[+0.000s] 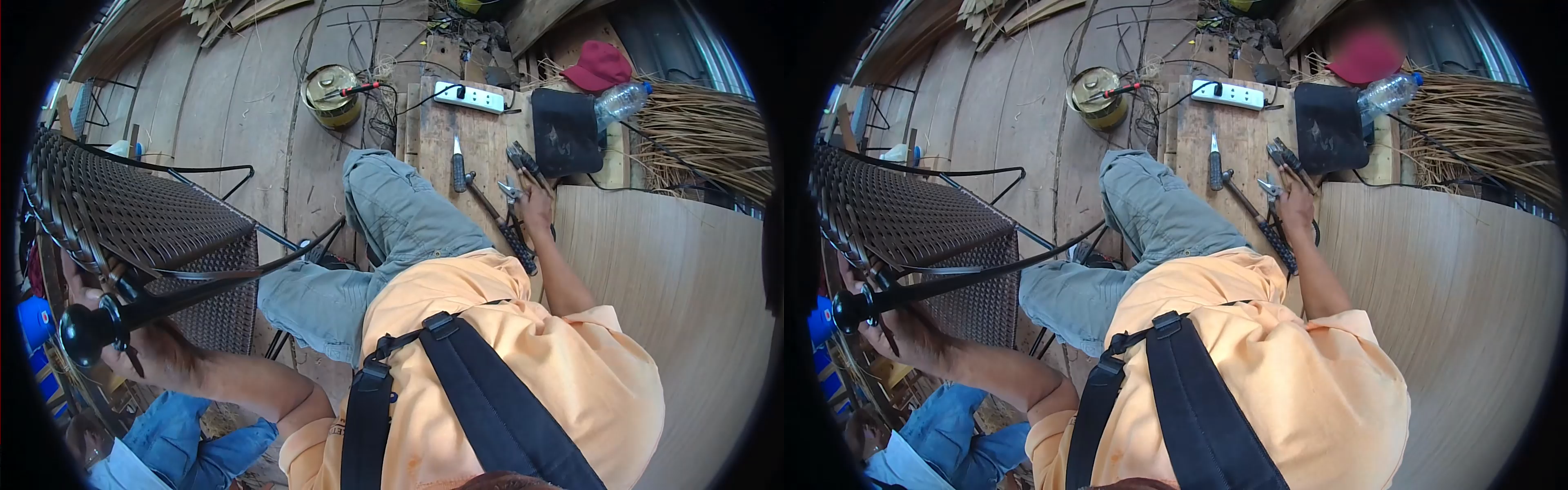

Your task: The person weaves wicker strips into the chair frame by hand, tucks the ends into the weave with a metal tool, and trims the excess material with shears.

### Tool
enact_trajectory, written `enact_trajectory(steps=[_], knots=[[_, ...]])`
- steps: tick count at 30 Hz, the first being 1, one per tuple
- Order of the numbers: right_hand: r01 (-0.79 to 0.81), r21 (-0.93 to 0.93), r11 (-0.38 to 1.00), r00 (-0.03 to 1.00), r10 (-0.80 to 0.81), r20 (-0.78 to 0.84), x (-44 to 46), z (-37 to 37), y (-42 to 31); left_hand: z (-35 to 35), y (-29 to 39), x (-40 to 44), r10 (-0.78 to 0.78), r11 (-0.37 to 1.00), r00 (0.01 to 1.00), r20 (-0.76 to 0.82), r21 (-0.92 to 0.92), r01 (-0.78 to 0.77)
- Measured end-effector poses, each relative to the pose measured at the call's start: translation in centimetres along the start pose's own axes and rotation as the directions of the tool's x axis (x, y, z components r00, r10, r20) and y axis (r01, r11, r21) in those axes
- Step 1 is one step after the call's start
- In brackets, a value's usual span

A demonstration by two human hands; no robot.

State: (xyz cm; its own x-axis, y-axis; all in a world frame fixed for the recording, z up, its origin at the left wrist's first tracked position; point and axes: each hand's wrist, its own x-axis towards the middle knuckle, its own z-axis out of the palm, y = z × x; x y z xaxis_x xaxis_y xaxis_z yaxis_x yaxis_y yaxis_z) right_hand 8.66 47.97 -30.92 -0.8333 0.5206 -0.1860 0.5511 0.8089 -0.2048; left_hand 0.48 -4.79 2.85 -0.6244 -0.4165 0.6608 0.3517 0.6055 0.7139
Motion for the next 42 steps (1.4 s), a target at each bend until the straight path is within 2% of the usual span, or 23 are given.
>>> enact_trajectory(steps=[4,6,8,10,12,15,17,18,22,23,24,25,26,27,28,30,31,32,34,36,38,40,42], knots=[[0.104,-0.239,0.966,0.973,-0.048,0.227,-3.2,-0.5,-1.0,-0.3,-1.0,-0.7,0.031,0.99,0.998,-0.049,0.136,-0.024],[0.22,-0.149,0.964,0.961,-0.189,0.2,-2.2,3.4,2.6,1.6,-0.3,-1.2,0.046,0.99,0.999,0.0,-0.13,-0.046],[0.127,-0.264,0.956,0.964,-0.056,0.261,-3.3,-0.8,-1.7,2.6,0.4,-1.5,0.041,0.916,0.998,0.039,-0.4,-0.022],[0.111,-0.202,0.973,0.965,-0.057,0.255,-3.2,-1.4,-1.9,3.6,-1.4,-1.3,0.22,0.884,0.975,0.018,-0.427,-0.191],[0.063,-0.183,0.981,0.964,-0.013,0.264,-2.2,-0.5,0.4,4.1,-1.4,-1.7,0.179,0.843,0.984,0.019,-0.518,-0.143],[-0.001,-0.097,0.995,0.959,0.028,0.28,-1.3,-0.6,2.8,4.2,-1.4,-1.9,0.254,0.899,0.967,0.015,-0.372,-0.231],[-0.35,0.489,0.799,0.838,0.034,0.545,-1.5,-4.8,-0.1,4.3,-1.4,-1.6,0.257,0.88,0.966,-0.015,-0.409,-0.241],[-0.429,0.55,0.717,0.83,0.071,0.554,-3.5,-8.9,-6.6,4.5,-1.4,-1.7,0.245,0.872,0.969,-0.03,-0.431,-0.234],[-0.446,0.722,0.529,0.581,-0.442,0.683,-4.8,-20.8,-20.6,4.9,-1.4,-2.0,0.243,0.866,0.968,-0.064,-0.436,-0.246],[-0.274,0.788,0.552,0.501,-0.618,0.606,-4.7,-23.4,-23.1,4.9,-1.4,-2.0,0.257,0.865,0.964,-0.071,-0.427,-0.262],[-0.019,0.838,0.545,0.573,-0.681,0.456,-5.7,-26.1,-26.6,4.7,-1.3,-1.8,0.266,0.873,0.962,-0.063,-0.407,-0.268],[0.481,0.704,0.522,0.466,-0.833,0.3,-4.4,-28.4,-29.3,4.5,-1.2,-1.7,0.267,0.876,0.962,-0.049,-0.403,-0.264],[0.735,0.582,0.346,0.348,-0.93,0.114,-4.4,-30.2,-31.5,4.2,-1.1,-1.6,0.263,0.881,0.964,-0.036,-0.399,-0.255],[0.885,0.308,0.349,0.375,-0.927,-0.027,-5.7,-31.7,-33.9,4.0,-1.0,-1.5,0.258,0.884,0.966,-0.024,-0.397,-0.246],[0.959,0.152,0.24,0.263,-0.952,-0.159,-6.3,-33.0,-35.9,3.9,-1.0,-1.4,0.268,0.879,0.963,-0.035,-0.401,-0.259],[0.96,0.12,0.253,0.266,-0.958,-0.108,-7.1,-35.6,-38.5,3.9,-1.0,-1.4,0.287,0.883,0.957,-0.042,-0.377,-0.281],[0.949,0.144,0.28,0.29,-0.956,-0.051,-7.8,-36.4,-39.2,3.8,-1.1,-1.3,0.299,0.885,0.954,-0.036,-0.364,-0.291],[0.868,0.368,0.334,0.356,-0.935,0.01,-8.3,-36.6,-39.2,3.6,-0.9,-1.3,0.28,0.884,0.96,-0.022,-0.385,-0.266],[0.54,0.74,0.4,0.439,-0.885,0.157,-9.1,-36.6,-38.8,2.7,-0.3,-1.0,0.251,0.879,0.968,0.024,-0.425,-0.218],[0.286,0.917,0.278,0.46,-0.879,0.123,-10.1,-35.0,-37.0,0.1,1.1,0.6,0.37,0.865,0.919,0.138,-0.41,-0.287],[0.051,0.981,0.189,0.468,-0.872,0.144,-10.4,-33.2,-34.5,-1.2,0.6,1.1,0.414,0.816,0.888,0.199,-0.512,-0.266],[-0.204,0.948,0.243,0.445,-0.84,0.311,-10.2,-31.6,-33.2,-2.8,1.7,2.8,0.404,0.69,0.894,0.194,-0.707,-0.159],[-0.428,0.849,0.309,0.312,-0.832,0.459,-10.0,-29.7,-32.3,-3.1,2.3,5.9,0.508,0.811,0.809,0.297,-0.48,-0.334]])
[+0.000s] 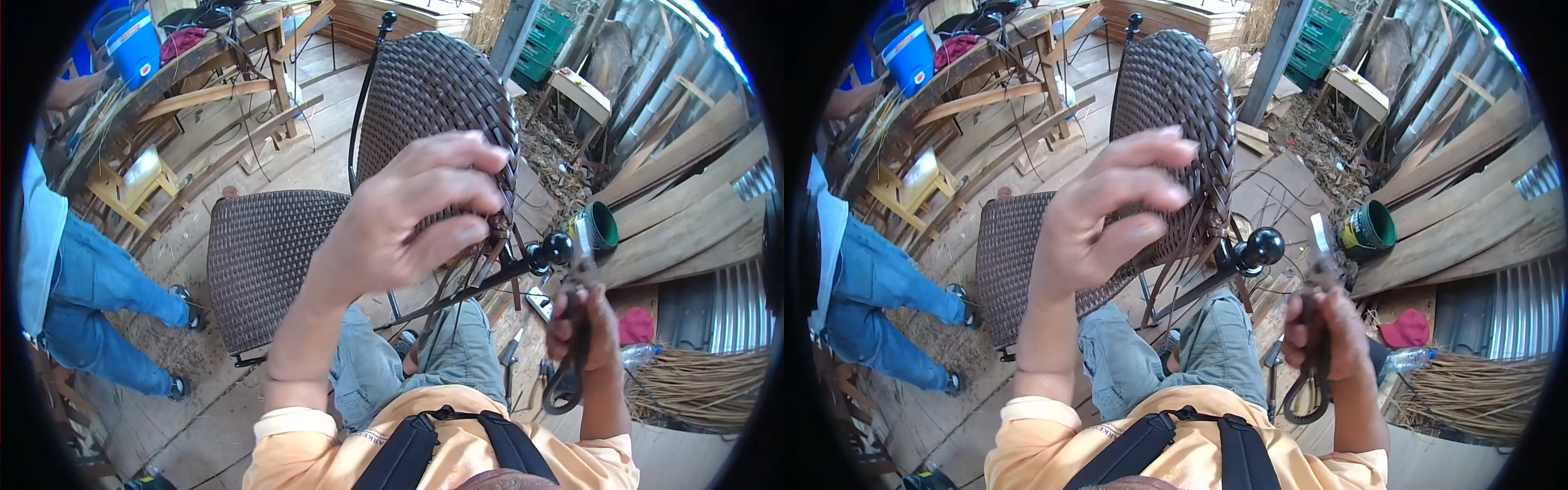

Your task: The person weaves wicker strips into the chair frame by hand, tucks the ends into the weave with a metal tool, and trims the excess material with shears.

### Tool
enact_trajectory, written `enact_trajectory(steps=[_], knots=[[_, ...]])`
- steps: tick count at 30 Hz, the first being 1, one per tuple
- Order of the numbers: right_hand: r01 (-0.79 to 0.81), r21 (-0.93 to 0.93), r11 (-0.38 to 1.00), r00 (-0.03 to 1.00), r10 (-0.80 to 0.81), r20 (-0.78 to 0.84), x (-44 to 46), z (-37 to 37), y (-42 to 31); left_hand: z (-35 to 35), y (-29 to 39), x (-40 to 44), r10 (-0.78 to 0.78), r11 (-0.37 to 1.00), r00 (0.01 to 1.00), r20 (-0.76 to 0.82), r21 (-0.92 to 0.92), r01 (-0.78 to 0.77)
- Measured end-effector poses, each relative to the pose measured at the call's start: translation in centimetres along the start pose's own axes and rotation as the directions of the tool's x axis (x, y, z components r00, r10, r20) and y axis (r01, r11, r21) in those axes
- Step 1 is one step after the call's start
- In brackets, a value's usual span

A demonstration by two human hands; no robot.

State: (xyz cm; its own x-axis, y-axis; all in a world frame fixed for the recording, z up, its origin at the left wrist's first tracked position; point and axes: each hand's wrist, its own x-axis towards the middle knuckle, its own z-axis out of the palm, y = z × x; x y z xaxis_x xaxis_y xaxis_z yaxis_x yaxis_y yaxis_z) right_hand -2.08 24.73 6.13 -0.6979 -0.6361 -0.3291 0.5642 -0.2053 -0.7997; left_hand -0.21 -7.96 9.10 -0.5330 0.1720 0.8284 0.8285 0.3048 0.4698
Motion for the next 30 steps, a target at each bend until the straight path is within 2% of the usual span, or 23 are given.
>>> enact_trajectory(steps=[1,3,4,7,11,17,21,26,29,30], knots=[[-0.031,0.038,0.999,1.0,0.031,0.002,-0.1,0.6,1.2,-0.1,-0.7,1.0,0.036,0.991,0.993,0.109,0.126,-0.05],[0.033,-0.089,0.996,0.995,-0.025,0.093,0.0,1.5,2.5,0.3,-1.8,2.9,0.066,0.917,0.943,0.326,0.353,-0.186],[0.045,-0.052,0.998,0.989,-0.037,0.143,0.1,1.1,3.1,-0.1,-2.0,3.4,0.082,0.91,0.913,0.399,0.344,-0.232],[0.08,0.028,0.996,0.99,-0.083,0.112,0.1,0.3,4.0,-0.8,-1.3,4.4,0.033,0.861,0.858,0.512,0.421,-0.285],[0.023,0.0,1.0,0.99,-0.023,0.139,0.3,0.7,4.0,-0.8,-1.3,4.9,0.082,0.833,0.836,0.542,0.423,-0.356],[0.055,0.002,0.998,0.984,-0.055,0.168,0.6,0.9,3.0,-0.5,-1.6,5.1,0.145,0.835,0.84,0.523,0.39,-0.387],[0.088,-0.21,0.974,0.994,-0.073,0.079,0.1,2.0,0.8,-0.4,-1.7,5.2,0.168,0.85,0.85,0.499,0.363,-0.381],[0.052,-0.259,0.964,0.998,-0.056,-0.009,-0.2,3.0,-0.8,-0.1,-2.1,4.1,0.19,0.861,0.874,0.447,0.351,-0.367],[0.173,-0.504,0.846,0.984,-0.174,0.046,-0.2,2.3,-1.8,1.0,-1.3,2.2,0.041,0.923,0.968,0.249,0.361,-0.132],[0.217,-0.506,0.835,0.974,-0.221,0.053,0.0,2.1,-2.5,1.4,-1.0,1.2,-0.015,0.952,0.981,0.192,0.304,-0.045]])
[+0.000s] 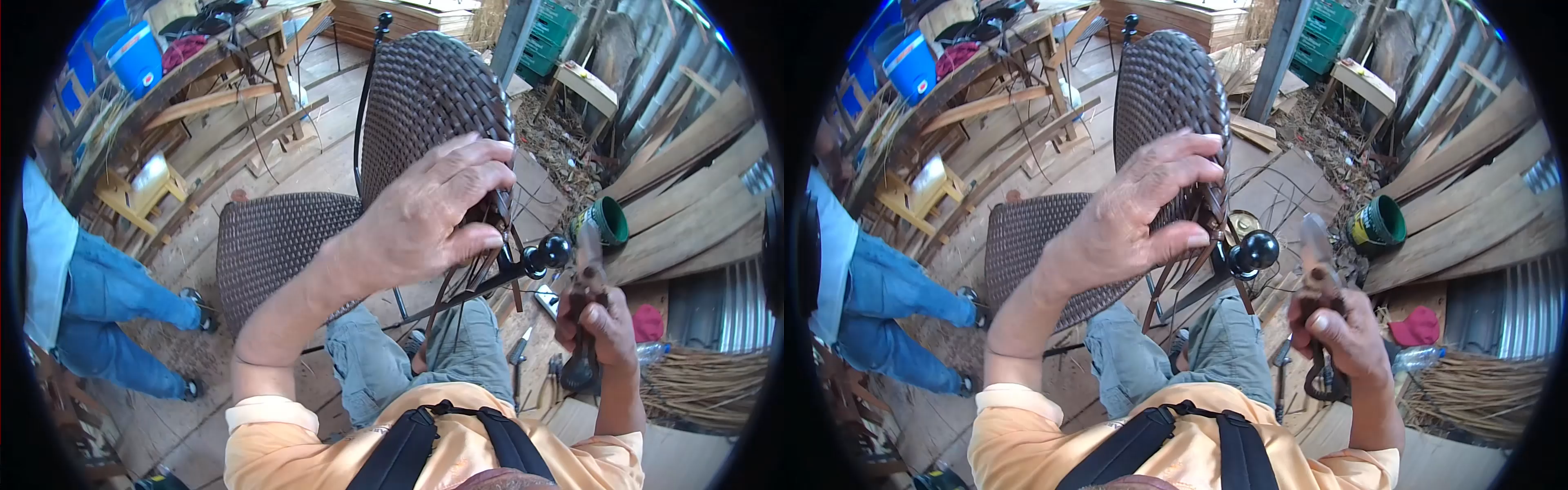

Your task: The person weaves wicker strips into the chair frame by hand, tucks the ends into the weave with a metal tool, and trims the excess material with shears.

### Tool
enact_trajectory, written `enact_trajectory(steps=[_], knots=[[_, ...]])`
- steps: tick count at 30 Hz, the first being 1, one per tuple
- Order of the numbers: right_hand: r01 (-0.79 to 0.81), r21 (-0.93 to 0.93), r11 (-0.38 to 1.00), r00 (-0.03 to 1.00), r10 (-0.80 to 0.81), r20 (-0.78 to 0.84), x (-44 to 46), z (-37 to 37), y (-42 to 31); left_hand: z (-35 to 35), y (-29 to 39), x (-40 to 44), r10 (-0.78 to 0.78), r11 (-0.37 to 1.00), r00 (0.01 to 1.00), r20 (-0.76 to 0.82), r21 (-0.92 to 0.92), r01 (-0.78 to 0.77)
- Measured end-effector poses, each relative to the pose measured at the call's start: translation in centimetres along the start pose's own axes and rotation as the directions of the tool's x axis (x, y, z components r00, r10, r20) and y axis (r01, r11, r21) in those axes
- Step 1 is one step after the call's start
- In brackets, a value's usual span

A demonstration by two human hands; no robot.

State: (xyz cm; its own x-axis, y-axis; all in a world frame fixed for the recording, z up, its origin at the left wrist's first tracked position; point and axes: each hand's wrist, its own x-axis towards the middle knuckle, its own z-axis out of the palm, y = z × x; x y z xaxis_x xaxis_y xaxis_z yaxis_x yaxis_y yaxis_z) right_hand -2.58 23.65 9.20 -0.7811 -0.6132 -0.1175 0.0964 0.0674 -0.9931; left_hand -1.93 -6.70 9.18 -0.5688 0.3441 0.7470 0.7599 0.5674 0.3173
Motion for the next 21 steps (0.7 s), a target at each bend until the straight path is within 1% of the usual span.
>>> enact_trajectory(steps=[1,3,4,6,8,9,10,11,13,14,15,17,18,19,20,21], knots=[[0.013,-0.027,1.0,0.998,-0.015,-0.063,0.2,-0.3,-0.5,0.7,0.7,-1.1,-0.129,0.988,0.991,-0.047,-0.094,0.125],[0.045,-0.027,0.999,0.993,-0.048,-0.104,0.4,-0.2,-1.7,2.1,1.8,-2.9,-0.303,0.946,0.935,-0.185,-0.176,0.272],[0.046,0.04,0.998,0.994,-0.042,-0.103,0.3,0.1,-2.1,3.1,2.1,-3.8,-0.335,0.935,0.915,-0.224,-0.199,0.293],[0.12,0.112,0.987,0.988,-0.107,-0.111,-0.2,1.1,-1.6,5.1,2.4,-5.2,-0.385,0.916,0.876,-0.291,-0.24,0.322],[0.197,0.172,0.965,0.976,-0.177,-0.126,-0.8,1.8,-0.2,7.0,3.5,-5.8,-0.437,0.898,0.794,-0.423,-0.264,0.353],[0.244,0.152,0.958,0.959,-0.215,-0.184,-1.0,2.2,0.5,8.0,4.0,-6.0,-0.458,0.888,0.749,-0.478,-0.275,0.368],[0.322,0.112,0.94,0.932,-0.293,-0.215,-0.8,2.4,1.1,9.3,4.0,-6.0,-0.346,0.937,0.75,-0.564,-0.159,0.312],[0.393,0.07,0.917,0.898,-0.366,-0.245,-0.5,2.4,1.6,10.4,3.5,-6.3,-0.357,0.933,0.721,-0.594,-0.189,0.306],[0.368,-0.127,0.921,0.864,-0.389,-0.319,0.4,0.3,1.9,12.1,3.0,-6.4,-0.383,0.923,0.654,-0.653,-0.25,0.291],[0.397,-0.18,0.9,0.841,-0.435,-0.321,0.9,-0.7,2.2,12.3,3.0,-6.1,-0.311,0.945,0.643,-0.7,-0.152,0.291],[0.4,-0.161,0.902,0.836,-0.431,-0.338,1.2,-1.6,1.8,12.1,3.3,-6.2,-0.351,0.932,0.645,-0.679,-0.189,0.308],[0.498,-0.404,0.767,0.688,-0.633,-0.354,3.1,-3.7,0.8,11.6,4.5,-7.3,-0.435,0.898,0.632,-0.642,-0.257,0.357],[0.501,-0.475,0.723,0.707,-0.659,-0.257,4.3,-4.6,-1.2,12.5,5.2,-8.6,-0.553,0.833,0.587,-0.591,-0.386,0.397],[0.517,-0.539,0.664,0.715,-0.682,-0.154,5.9,-5.3,-4.1,13.2,5.7,-9.6,-0.587,0.81,0.601,-0.542,-0.408,0.422],[0.452,-0.642,0.62,0.708,-0.686,-0.165,8.3,-5.2,-6.6,13.9,6.4,-10.6,-0.624,0.78,0.612,-0.485,-0.43,0.455],[0.277,-0.841,0.465,0.714,-0.686,-0.144,11.0,-4.9,-9.1,14.7,6.7,-11.3,-0.665,0.744,0.616,-0.422,-0.451,0.493]])
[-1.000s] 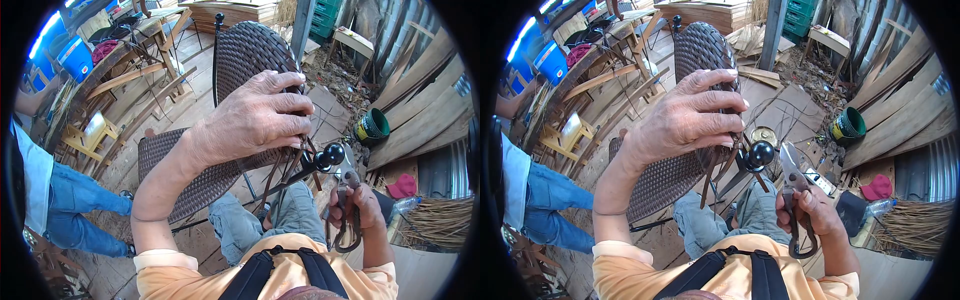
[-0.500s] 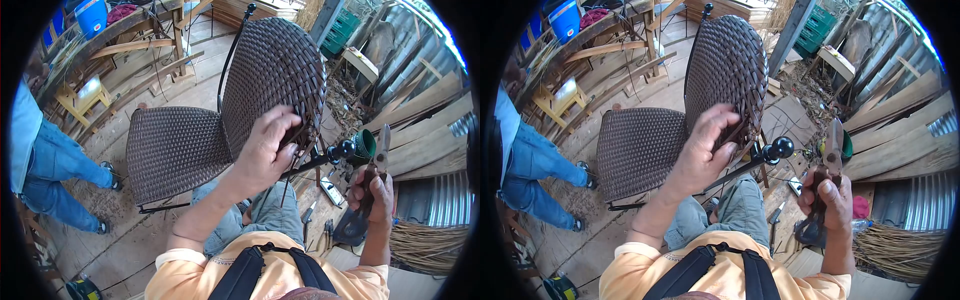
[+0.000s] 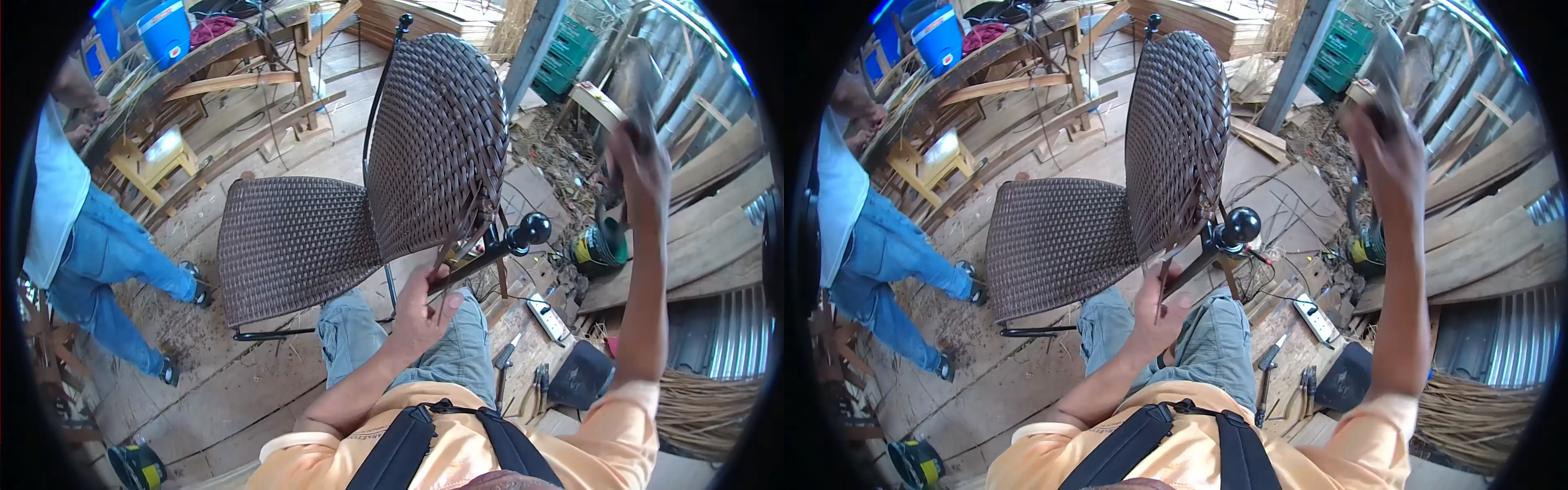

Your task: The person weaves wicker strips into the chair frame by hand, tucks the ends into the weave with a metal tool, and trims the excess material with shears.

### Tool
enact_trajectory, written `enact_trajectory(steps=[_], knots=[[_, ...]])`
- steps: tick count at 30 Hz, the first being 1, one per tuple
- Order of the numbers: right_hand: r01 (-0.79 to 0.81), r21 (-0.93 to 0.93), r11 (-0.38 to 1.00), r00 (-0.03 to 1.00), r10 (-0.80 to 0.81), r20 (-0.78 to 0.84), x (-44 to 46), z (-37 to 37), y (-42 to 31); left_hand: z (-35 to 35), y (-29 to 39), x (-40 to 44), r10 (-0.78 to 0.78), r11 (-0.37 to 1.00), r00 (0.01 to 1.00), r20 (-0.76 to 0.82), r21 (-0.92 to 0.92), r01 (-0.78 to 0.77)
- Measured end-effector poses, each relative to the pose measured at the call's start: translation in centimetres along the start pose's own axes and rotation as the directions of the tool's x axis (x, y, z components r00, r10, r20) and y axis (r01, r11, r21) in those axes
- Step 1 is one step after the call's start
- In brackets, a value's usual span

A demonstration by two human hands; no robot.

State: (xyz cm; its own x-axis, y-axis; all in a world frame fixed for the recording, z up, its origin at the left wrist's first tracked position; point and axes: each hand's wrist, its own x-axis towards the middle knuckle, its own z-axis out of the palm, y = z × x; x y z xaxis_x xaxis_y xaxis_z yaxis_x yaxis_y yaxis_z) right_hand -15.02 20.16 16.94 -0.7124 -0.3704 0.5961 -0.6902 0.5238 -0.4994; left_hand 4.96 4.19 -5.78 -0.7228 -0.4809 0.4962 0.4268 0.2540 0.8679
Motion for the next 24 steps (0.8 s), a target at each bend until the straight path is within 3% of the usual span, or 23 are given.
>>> enact_trajectory(steps=[1,2,3,4,5,8,10,11,13,15,18,19,21,22,23,24], knots=[[0.064,0.089,0.994,0.998,-0.064,-0.004,3.7,2.0,-0.1,0.4,-2.0,-0.7,0.023,0.997,1.0,0.014,0.068,-0.024],[0.219,0.039,0.975,0.976,-0.22,0.006,6.7,4.3,-1.7,0.6,-2.6,-0.8,0.0,0.991,1.0,0.014,0.133,-0.002],[0.38,-0.184,0.907,0.917,-0.395,-0.056,11.1,7.8,-0.6,0.5,-3.1,-0.8,-0.034,0.979,0.999,0.007,0.201,0.032],[0.499,-0.147,0.854,0.855,-0.513,-0.082,14.2,11.1,-0.4,0.3,-3.7,-1.0,-0.077,0.96,0.997,-0.006,0.271,0.075],[0.046,-0.005,0.999,0.966,-0.043,0.254,13.8,11.0,-6.1,0.5,-4.6,-1.1,0.001,0.96,1.0,-0.029,0.279,0.007],[0.015,-0.014,1.0,0.889,-0.007,0.457,16.4,15.4,-6.7,0.3,-4.6,-0.8,0.05,0.935,0.999,0.015,0.352,-0.052],[0.014,-0.057,0.998,0.872,0.016,0.489,16.5,15.0,-6.7,0.2,-5.0,-0.7,-0.063,0.954,0.996,0.061,0.297,0.042],[-0.078,0.037,0.996,0.852,0.048,0.521,16.1,14.9,-6.4,-0.1,-5.1,-0.6,-0.124,0.95,0.987,0.101,0.3,0.089],[-0.045,-0.019,0.999,0.829,0.048,0.557,16.4,14.3,-6.1,0.1,-5.3,-0.8,-0.261,0.948,0.955,0.139,0.223,0.227],[-0.021,0.004,1.0,0.775,0.014,0.631,17.1,12.8,-5.7,0.7,-4.3,0.2,-0.244,0.939,0.957,0.156,0.283,0.193],[-0.176,0.054,0.983,0.845,0.123,0.52,16.8,13.3,-3.6,2.9,-3.6,2.0,-0.192,0.93,0.967,0.167,0.346,0.125],[-0.171,-0.012,0.985,0.875,0.158,0.458,16.3,12.8,-3.2,3.5,-4.1,2.3,-0.19,0.931,0.962,0.194,0.346,0.114],[0.122,0.226,0.966,0.849,-0.219,0.48,23.7,16.3,10.0,4.6,-4.6,3.0,-0.189,0.93,0.952,0.239,0.354,0.096],[0.268,0.222,0.937,0.774,-0.347,0.53,25.8,15.8,13.1,5.2,-4.2,3.6,-0.188,0.928,0.948,0.257,0.363,0.086],[0.246,0.084,0.966,0.757,-0.246,0.605,26.1,14.2,14.6,5.8,-4.2,4.0,-0.184,0.925,0.943,0.276,0.373,0.072],[0.266,0.066,0.962,0.761,-0.252,0.597,23.8,12.6,14.2,6.2,-4.7,4.0,-0.125,0.924,0.959,0.256,0.381,0.019]])
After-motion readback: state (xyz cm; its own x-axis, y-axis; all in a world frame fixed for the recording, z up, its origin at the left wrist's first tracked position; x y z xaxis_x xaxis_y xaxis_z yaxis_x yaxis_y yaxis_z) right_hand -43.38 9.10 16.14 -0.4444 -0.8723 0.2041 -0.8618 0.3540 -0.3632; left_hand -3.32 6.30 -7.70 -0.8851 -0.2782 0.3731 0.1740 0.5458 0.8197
